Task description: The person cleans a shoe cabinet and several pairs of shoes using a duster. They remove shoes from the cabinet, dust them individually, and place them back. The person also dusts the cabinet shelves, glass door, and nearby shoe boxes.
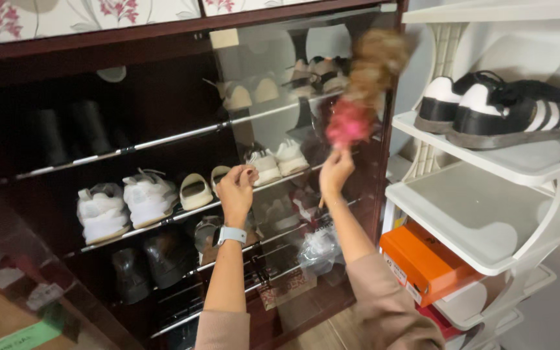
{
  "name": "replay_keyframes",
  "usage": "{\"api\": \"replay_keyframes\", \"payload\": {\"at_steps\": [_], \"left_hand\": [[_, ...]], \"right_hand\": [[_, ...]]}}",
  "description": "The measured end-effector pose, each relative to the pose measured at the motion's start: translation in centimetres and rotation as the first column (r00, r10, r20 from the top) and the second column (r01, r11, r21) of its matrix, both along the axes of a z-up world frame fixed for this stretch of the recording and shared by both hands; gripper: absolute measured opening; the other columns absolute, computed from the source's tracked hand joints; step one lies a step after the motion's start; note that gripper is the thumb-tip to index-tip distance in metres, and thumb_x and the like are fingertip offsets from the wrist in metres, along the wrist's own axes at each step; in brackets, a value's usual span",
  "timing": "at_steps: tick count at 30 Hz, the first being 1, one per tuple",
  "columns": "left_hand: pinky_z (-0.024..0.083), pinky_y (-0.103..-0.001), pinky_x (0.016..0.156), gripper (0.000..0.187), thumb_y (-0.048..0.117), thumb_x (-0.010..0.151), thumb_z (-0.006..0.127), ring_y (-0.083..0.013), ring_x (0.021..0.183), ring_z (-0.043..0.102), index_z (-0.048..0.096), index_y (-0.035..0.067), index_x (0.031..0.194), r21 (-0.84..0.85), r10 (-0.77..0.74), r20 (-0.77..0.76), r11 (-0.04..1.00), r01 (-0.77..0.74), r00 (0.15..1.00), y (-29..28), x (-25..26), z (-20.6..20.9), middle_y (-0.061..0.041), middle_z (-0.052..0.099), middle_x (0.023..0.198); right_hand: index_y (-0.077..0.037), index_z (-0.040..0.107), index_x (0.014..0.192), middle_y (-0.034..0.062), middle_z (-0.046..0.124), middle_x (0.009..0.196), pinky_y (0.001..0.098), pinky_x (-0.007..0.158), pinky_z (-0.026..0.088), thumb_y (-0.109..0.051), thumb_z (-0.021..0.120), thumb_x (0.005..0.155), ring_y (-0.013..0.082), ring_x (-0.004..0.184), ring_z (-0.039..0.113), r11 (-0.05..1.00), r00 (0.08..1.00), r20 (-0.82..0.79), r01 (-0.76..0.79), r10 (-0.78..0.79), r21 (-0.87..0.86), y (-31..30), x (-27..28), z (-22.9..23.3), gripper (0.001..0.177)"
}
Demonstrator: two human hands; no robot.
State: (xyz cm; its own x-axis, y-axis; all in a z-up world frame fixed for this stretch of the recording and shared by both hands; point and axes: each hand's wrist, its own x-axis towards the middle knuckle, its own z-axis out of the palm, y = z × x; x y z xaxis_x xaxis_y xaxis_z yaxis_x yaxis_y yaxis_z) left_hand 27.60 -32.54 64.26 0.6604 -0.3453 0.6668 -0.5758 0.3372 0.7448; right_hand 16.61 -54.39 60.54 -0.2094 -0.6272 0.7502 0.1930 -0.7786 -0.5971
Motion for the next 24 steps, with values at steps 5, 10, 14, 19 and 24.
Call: {"api": "replay_keyframes", "payload": {"at_steps": [5,10,14,19,24], "left_hand": [[0.062,-0.029,0.079,0.017,0.002,0.100,0.057,-0.0197,0.085,0.078,0.071,-0.008,0.102,-0.005,-0.044,-0.011,0.999,0.044,0.999,0.0,0.2,0.1,-0.013,0.077,0.090],[0.063,-0.028,0.080,0.020,0.004,0.100,0.055,-0.0169,0.086,0.078,0.071,-0.007,0.105,0.016,-0.031,-0.001,0.999,0.031,1.000,0.6,-0.3,0.2,-0.012,0.077,0.093],[0.061,-0.029,0.079,0.020,0.004,0.101,0.056,-0.0183,0.085,0.077,0.070,-0.008,0.107,0.050,0.035,0.057,0.998,-0.038,0.998,0.9,-0.3,0.3,-0.013,0.077,0.093],[0.062,-0.029,0.081,0.021,0.002,0.101,0.054,-0.0178,0.086,0.076,0.070,-0.009,0.107,-0.026,-0.049,0.027,0.998,0.050,0.998,0.4,0.1,-0.4,-0.013,0.076,0.094],[0.063,-0.029,0.082,0.019,0.002,0.102,0.053,-0.0180,0.087,0.076,0.069,-0.009,0.106,-0.036,-0.051,0.009,0.998,0.051,0.999,0.2,0.8,-1.3,-0.014,0.076,0.095]], "right_hand": [[0.004,0.058,0.081,0.0234,0.057,0.073,0.0462,0.062,0.045,-0.003,0.058,0.097,0.0375,0.065,0.056,0.961,0.989,-0.116,0.056,-0.090,-0.270,-0.3,1.5,-9.7,0.017],[0.009,0.064,0.120,0.0277,0.071,0.100,0.0430,0.074,0.053,-0.001,0.054,0.100,0.0376,0.085,0.071,0.961,0.964,0.166,0.171,-0.209,0.216,1.6,1.8,-12.4,0.025],[0.005,0.064,0.109,0.0276,0.068,0.103,0.0387,0.081,0.056,-0.002,0.058,0.102,0.0358,0.090,0.066,0.993,0.990,-0.133,0.038,-0.052,-0.111,8.0,3.8,-17.5,0.011],[0.003,0.071,0.108,0.0143,0.070,0.084,0.0380,0.070,0.053,0.000,0.056,0.098,0.0228,0.077,0.065,0.921,1.000,0.019,-0.012,0.005,0.390,7.7,1.3,-24.7,0.018],[-0.010,0.067,0.132,0.0075,0.056,0.082,0.0411,0.056,0.043,0.001,0.054,0.095,0.0225,0.064,0.051,0.633,0.818,0.547,-0.522,0.179,0.572,12.1,3.6,-24.3,0.041]]}}
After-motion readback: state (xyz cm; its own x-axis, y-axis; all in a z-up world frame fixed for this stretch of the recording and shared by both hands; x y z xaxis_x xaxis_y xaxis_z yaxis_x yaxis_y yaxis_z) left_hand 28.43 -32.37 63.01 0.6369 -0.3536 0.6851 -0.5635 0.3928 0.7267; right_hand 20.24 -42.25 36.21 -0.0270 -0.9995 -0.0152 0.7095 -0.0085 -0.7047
